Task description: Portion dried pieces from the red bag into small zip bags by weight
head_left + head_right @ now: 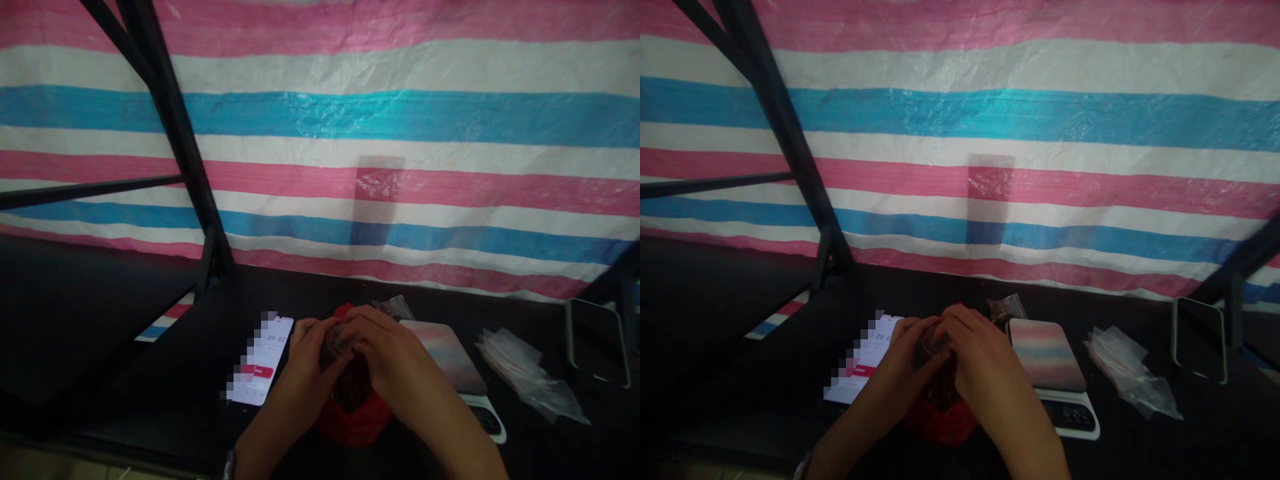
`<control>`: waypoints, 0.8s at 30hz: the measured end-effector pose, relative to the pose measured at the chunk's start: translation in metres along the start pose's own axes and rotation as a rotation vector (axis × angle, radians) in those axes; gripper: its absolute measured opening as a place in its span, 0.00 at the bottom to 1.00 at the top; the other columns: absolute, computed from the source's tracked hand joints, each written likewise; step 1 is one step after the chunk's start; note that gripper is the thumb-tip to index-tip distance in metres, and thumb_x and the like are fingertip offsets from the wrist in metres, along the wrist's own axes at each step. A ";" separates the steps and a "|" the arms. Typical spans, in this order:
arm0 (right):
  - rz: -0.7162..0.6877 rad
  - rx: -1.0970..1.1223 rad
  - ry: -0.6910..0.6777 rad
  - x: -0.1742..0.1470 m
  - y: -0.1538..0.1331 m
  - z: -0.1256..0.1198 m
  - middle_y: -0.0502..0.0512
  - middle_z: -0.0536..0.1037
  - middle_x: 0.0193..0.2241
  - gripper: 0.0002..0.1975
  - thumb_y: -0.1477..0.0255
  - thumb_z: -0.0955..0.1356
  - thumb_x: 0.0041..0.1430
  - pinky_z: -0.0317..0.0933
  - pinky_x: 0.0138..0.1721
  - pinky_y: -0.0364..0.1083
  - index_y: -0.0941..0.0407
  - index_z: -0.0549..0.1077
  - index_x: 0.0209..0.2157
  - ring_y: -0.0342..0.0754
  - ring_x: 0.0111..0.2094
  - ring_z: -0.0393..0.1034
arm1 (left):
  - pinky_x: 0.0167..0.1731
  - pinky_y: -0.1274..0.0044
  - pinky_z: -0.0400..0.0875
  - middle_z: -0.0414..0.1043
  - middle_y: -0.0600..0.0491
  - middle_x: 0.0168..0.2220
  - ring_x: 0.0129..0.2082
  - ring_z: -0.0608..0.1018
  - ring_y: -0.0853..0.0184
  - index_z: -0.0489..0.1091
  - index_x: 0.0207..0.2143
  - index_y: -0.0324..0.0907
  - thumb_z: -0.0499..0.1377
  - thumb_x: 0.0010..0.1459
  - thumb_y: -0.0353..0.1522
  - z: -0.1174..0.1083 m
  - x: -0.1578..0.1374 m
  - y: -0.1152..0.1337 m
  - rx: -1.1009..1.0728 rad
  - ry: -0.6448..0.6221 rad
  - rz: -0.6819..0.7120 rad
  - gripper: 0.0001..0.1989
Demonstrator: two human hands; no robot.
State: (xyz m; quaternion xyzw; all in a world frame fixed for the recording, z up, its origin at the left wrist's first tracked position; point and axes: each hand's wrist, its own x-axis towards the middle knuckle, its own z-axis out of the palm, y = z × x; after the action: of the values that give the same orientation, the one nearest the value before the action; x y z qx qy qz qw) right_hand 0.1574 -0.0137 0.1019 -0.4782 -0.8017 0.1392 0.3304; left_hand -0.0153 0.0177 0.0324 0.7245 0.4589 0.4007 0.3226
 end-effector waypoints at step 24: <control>0.389 -0.006 -0.346 -0.012 0.027 0.008 0.59 0.84 0.47 0.29 0.92 0.62 0.45 0.66 0.49 0.45 0.57 0.84 0.42 0.51 0.48 0.79 | 0.50 0.65 0.74 0.80 0.46 0.49 0.50 0.83 0.52 0.66 0.47 0.47 0.61 0.56 0.35 -0.014 -0.033 0.023 -0.050 -0.154 -0.432 0.16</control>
State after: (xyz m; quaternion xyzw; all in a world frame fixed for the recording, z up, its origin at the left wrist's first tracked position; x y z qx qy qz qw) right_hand 0.1740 -0.0095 0.0769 -0.5935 -0.7395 0.2778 0.1539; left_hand -0.0268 -0.0197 0.0493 0.6294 0.5674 0.2772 0.4529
